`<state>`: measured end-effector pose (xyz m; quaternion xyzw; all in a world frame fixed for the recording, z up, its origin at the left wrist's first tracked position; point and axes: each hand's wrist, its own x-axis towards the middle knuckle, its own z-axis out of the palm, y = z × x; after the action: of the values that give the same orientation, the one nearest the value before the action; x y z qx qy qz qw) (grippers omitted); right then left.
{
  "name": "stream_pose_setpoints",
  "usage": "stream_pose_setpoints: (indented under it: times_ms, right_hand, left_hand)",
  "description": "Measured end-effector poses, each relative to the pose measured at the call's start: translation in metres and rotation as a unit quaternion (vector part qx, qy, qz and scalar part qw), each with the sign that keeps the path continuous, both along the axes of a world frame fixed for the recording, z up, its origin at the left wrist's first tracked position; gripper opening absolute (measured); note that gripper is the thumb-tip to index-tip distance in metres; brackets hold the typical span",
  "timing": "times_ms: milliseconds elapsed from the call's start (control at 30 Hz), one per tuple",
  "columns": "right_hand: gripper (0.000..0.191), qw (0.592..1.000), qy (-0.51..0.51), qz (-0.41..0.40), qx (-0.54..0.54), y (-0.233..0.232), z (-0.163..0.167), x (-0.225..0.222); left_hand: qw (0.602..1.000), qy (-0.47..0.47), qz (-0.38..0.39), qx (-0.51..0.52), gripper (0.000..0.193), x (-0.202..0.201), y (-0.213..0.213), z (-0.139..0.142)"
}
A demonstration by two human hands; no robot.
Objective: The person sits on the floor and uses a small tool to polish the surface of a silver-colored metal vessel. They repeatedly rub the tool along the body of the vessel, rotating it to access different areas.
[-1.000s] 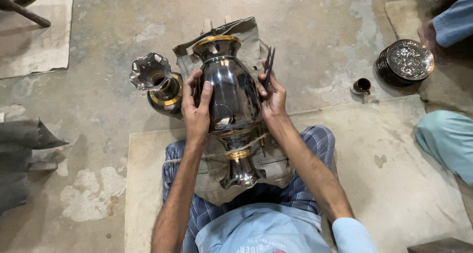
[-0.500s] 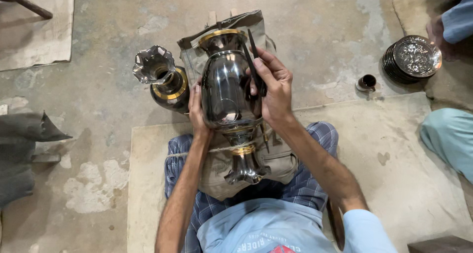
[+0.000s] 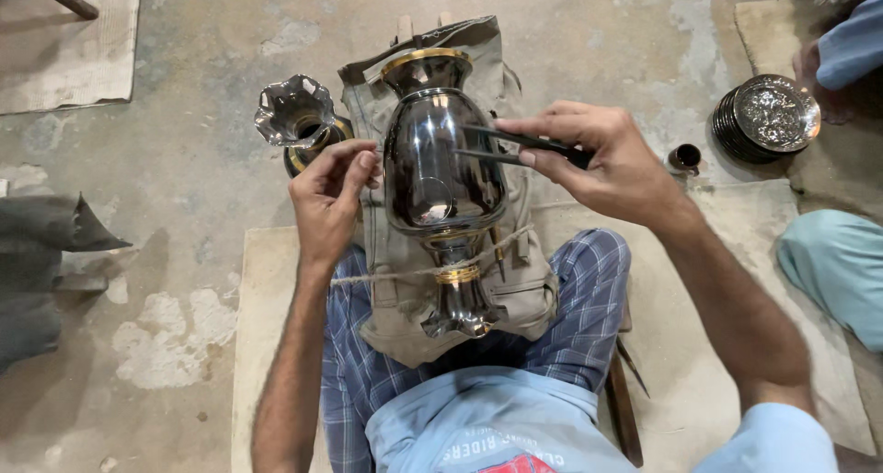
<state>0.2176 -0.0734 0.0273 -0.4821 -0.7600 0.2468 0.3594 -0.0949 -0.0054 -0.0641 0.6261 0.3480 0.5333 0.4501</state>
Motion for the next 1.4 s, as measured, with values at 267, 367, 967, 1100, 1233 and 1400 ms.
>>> stream_pose_setpoints:
  times_ms: [267,367,967,1100,1233,1400]
  right_hand:
    - [0.019,0.968,-0.225,0.102,0.055,-0.002,0.063,-0.037]
    - [0.020,0.961,-0.244,0.119,0.050,0.002,0.061,-0.052]
    - [0.019,0.961,-0.244,0.122,0.054,0.011,0.065,-0.070]
    - [0.018,0.958,-0.246,0.127,0.072,0.011,0.067,-0.070]
    - [0.021,0.936,-0.310,0.134,0.102,0.011,0.067,-0.075]
    - [0.027,0.920,-0.351,0.160,0.075,0.009,0.067,-0.082]
  left_hand:
    - [0.950,0.170,-0.184,0.186,0.036,0.024,-0.022,0.065]
    - [0.944,0.189,-0.191,0.189,0.033,0.029,-0.019,0.065]
    - [0.949,0.199,-0.200,0.139,0.037,0.019,-0.015,0.047]
    - [0.951,0.198,-0.193,0.140,0.037,0.018,-0.015,0.045]
    - [0.950,0.214,-0.185,0.133,0.036,0.017,-0.016,0.041]
    - [0.949,0.203,-0.203,0.132,0.032,0.013,-0.013,0.036]
